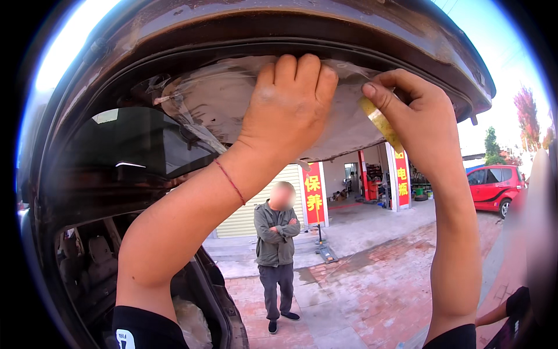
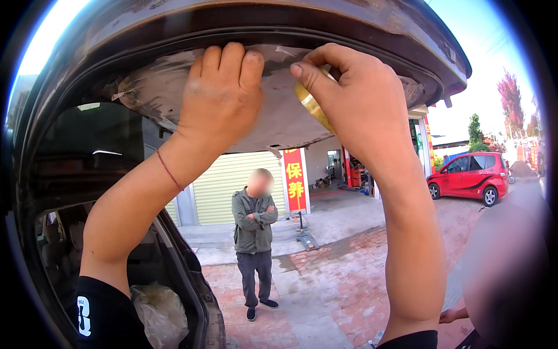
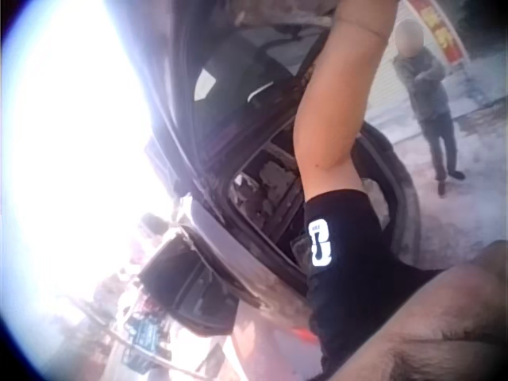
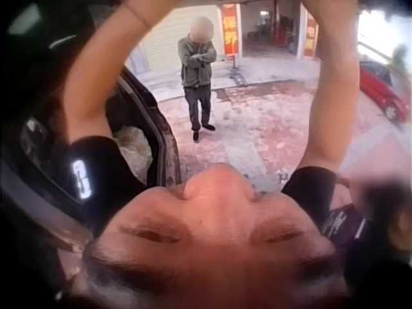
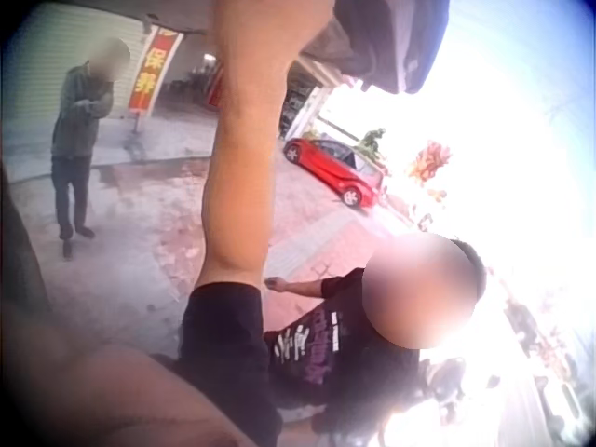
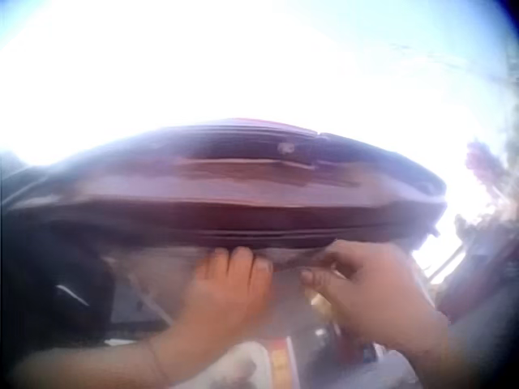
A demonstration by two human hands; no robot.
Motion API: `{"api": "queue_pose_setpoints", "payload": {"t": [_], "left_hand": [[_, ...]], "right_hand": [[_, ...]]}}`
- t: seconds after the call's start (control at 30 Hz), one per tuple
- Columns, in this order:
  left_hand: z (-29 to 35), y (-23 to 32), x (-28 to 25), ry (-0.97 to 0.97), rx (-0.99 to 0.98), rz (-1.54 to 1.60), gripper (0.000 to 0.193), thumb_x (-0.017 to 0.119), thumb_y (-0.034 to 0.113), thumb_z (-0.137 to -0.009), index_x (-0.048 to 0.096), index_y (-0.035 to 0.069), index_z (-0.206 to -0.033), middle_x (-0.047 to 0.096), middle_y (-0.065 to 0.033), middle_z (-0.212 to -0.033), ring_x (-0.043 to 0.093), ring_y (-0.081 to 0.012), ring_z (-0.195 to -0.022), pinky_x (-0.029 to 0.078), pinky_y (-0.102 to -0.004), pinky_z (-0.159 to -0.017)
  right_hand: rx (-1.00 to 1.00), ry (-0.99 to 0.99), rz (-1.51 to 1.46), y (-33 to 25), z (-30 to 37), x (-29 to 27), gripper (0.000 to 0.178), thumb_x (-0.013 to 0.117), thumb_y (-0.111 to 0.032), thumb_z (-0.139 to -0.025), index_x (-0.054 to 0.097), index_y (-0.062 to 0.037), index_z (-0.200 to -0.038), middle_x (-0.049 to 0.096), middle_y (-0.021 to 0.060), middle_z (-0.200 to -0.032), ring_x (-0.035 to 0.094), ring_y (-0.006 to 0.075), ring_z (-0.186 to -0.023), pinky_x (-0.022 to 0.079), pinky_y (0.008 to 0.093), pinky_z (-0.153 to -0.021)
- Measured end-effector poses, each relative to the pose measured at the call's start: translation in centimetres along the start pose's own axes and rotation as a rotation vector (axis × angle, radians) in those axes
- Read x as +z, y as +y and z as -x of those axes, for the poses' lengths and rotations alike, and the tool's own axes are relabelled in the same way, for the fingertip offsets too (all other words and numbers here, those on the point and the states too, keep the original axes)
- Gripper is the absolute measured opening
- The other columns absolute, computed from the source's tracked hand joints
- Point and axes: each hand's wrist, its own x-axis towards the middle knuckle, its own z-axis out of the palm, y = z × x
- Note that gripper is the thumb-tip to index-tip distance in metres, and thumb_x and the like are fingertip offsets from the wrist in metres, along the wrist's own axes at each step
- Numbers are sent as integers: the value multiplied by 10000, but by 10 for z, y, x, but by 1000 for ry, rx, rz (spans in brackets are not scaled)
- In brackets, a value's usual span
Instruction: The person applies yellow tape to the underside of an open car trunk lid, smoothing it along the edges and seams. The person then picks up a black plastic trunk liner panel, aligns it, and prepares to install it into the trunk.
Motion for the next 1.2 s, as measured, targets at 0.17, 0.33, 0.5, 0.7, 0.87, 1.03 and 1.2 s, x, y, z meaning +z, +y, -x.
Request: {"api": "queue_pose_setpoints", "payload": {"t": [0.17, 0.33, 0.5, 0.7, 0.87, 1.03, 1.2], "left_hand": [[-5, -9, -19, -70, 15, -38, 320, 671, 78, -680, 527, 64, -965, 491, -113, -885, 530, -306, -803, 494, -411, -698], [-3, -1, -15, -76, -41, 27, 349, 678, 51, -676, 527, 43, -991, 489, -122, -888, 525, -312, -791, 488, -418, -690], [-12, 5, -23, -110, -1, 80, 344, 666, 34, -688, 558, 38, -1014, 505, -100, -900, 532, -294, -793, 492, -412, -697], [-36, 32, 4, -82, 177, -9, 203, 617, 172, -796, 581, 79, -974, 511, -60, -892, 518, -237, -820, 451, -361, -710], [-37, 43, 12, -59, 126, -46, 178, 621, 194, -787, 578, 118, -943, 493, -45, -892, 505, -227, -842, 439, -352, -697], [-39, 40, 9, -126, 159, -102, 142, 626, 207, -780, 571, 127, -884, 489, -41, -886, 505, -222, -841, 442, -352, -695], [-47, 70, 16, -144, 29, -141, 142, 633, 202, -806, 576, 119, -906, 501, -45, -890, 545, -203, -762, 463, -329, -599]], "right_hand": [[-291, 143, 223, 7, 11, -21, 165, 706, -221, -903, 708, -56, -913, 662, 144, -782, 672, 344, -767, 517, 434, -680], [-137, 375, 339, 23, -2, 8, 213, 676, -300, -946, 678, -87, -959, 698, 133, -817, 685, 374, -775, 529, 455, -696], [156, 346, 59, 10, -6, 16, 265, 654, -324, -964, 697, -63, -949, 726, 192, -820, 695, 416, -837, 536, 495, -762], [103, 308, 114, 14, -13, 5, 264, 698, -305, -914, 743, -46, -896, 725, 196, -833, 702, 403, -877, 547, 478, -792], [-121, 158, 115, 26, -7, -27, 255, 726, -290, -866, 751, -37, -852, 721, 182, -831, 706, 378, -861, 553, 463, -790], [-45, 233, 275, 31, -15, -19, 229, 705, -317, -875, 765, -96, -867, 727, 154, -846, 706, 361, -834, 560, 456, -749], [25, 350, 262, 37, -11, -1, 238, 681, -351, -900, 753, -140, -985, 743, 127, -924, 708, 364, -839, 562, 452, -735]]}}
